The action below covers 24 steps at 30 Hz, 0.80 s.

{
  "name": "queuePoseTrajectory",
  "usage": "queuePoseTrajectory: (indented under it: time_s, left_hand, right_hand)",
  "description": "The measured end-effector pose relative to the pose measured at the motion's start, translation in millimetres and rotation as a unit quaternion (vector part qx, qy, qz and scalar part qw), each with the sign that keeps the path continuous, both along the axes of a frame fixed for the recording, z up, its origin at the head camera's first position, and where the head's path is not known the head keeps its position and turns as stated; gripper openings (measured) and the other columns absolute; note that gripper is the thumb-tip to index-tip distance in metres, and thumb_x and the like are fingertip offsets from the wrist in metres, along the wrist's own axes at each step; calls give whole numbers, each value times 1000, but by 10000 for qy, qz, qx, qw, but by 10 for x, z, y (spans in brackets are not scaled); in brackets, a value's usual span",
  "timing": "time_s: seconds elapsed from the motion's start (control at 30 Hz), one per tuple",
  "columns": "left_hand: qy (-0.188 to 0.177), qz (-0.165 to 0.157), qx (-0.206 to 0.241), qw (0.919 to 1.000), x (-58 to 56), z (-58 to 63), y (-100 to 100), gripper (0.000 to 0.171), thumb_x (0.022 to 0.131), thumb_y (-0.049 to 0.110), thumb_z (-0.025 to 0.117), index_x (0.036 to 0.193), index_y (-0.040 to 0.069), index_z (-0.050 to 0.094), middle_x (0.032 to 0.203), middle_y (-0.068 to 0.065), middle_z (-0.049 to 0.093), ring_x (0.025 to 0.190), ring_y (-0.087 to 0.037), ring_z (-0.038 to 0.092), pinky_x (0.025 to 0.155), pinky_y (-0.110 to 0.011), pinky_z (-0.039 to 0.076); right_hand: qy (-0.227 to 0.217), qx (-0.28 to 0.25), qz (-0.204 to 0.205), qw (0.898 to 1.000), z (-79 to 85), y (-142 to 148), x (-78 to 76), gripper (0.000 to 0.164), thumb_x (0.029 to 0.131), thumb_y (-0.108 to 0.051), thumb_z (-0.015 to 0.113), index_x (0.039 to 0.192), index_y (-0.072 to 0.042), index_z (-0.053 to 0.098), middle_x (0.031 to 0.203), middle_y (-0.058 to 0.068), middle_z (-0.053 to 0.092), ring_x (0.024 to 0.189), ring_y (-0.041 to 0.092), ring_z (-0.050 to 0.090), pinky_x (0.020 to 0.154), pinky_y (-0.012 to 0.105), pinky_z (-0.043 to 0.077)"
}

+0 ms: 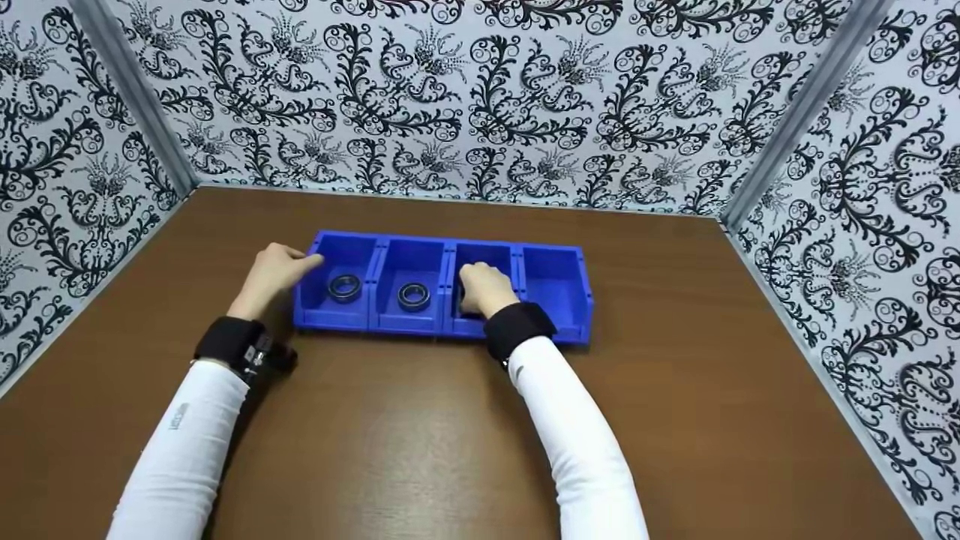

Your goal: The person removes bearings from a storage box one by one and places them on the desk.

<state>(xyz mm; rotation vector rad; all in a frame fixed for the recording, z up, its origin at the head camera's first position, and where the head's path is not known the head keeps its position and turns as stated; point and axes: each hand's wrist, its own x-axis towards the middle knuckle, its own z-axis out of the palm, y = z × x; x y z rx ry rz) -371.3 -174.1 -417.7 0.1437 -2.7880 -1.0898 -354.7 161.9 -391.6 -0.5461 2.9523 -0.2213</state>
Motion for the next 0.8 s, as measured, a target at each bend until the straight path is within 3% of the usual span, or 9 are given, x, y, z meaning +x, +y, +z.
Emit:
queuePoseTrajectory:
  time_s: [0.2,0.6,0.8]
  left_hand:
    - [-83,13,-64,9999,20,22,3,39,90,42,67,87,6,82,89,-10,73,79,-26,59,66,-32,43]
    - [-63,-15,-67,10000,21,30,3,39,90,42,66,79,7,78,82,-8,68,75,-24,57,63,-31,41]
    - [-72,-28,-87,9999,14,26,-1,39,91,43,66,81,7,79,84,-8,69,75,-24,57,63,-31,41]
  right_hand:
    - [34,-22,15,10000,-7,10,11,29,80,-15,78,101,3,68,113,23,70,109,43,66,95,57,53]
    - [63,-106,75,9999,40,15,35,27,78,-13,77,100,2,68,111,23,69,108,42,64,96,57,53]
    - [153,-207,200,9995,60,49,20,34,77,-14,76,106,3,71,114,24,70,111,43,65,98,58,52]
